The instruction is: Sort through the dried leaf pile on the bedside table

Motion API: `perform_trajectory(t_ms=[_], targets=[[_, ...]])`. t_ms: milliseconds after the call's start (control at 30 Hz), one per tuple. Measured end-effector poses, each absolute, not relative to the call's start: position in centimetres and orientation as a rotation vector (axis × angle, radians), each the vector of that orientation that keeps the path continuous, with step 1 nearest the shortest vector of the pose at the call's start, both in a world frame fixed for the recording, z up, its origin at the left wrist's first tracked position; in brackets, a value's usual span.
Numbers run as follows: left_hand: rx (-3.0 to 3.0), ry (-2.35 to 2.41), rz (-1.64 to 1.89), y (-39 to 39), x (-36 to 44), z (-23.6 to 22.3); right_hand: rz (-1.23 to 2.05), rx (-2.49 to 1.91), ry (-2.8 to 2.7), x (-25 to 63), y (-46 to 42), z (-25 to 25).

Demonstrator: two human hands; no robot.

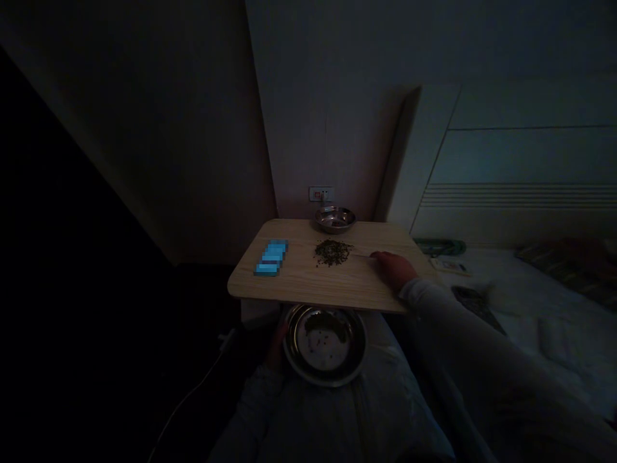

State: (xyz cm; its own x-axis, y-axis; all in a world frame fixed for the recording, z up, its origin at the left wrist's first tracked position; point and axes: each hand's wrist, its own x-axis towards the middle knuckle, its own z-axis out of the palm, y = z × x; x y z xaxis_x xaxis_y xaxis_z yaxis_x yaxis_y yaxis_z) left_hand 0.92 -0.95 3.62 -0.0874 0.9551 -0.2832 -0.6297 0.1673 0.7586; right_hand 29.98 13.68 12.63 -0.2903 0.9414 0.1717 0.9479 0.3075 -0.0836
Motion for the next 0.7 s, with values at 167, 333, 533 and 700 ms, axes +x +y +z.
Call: perform_trajectory(t_ms=[167,333,533,700], targets=[[0.463,0.909,1.391,-1.2,0.9,3.4,-0.007,-1.789,-2.319,29.6,14.9,13.1],[0.437,0.914,1.385,-1.0,1.0,3.3,0.008,-1.801,-2.262,29.8,15.6,13.2],[0.416,0.942,1.418,-0.8,1.1,3.8,-0.024,-1.795,-2.189,29.4,15.5,13.0],[0.437,0.894,1.421,-0.9,1.3,4.0,-0.006,-1.750,-2.160,28.5,15.1,13.0]])
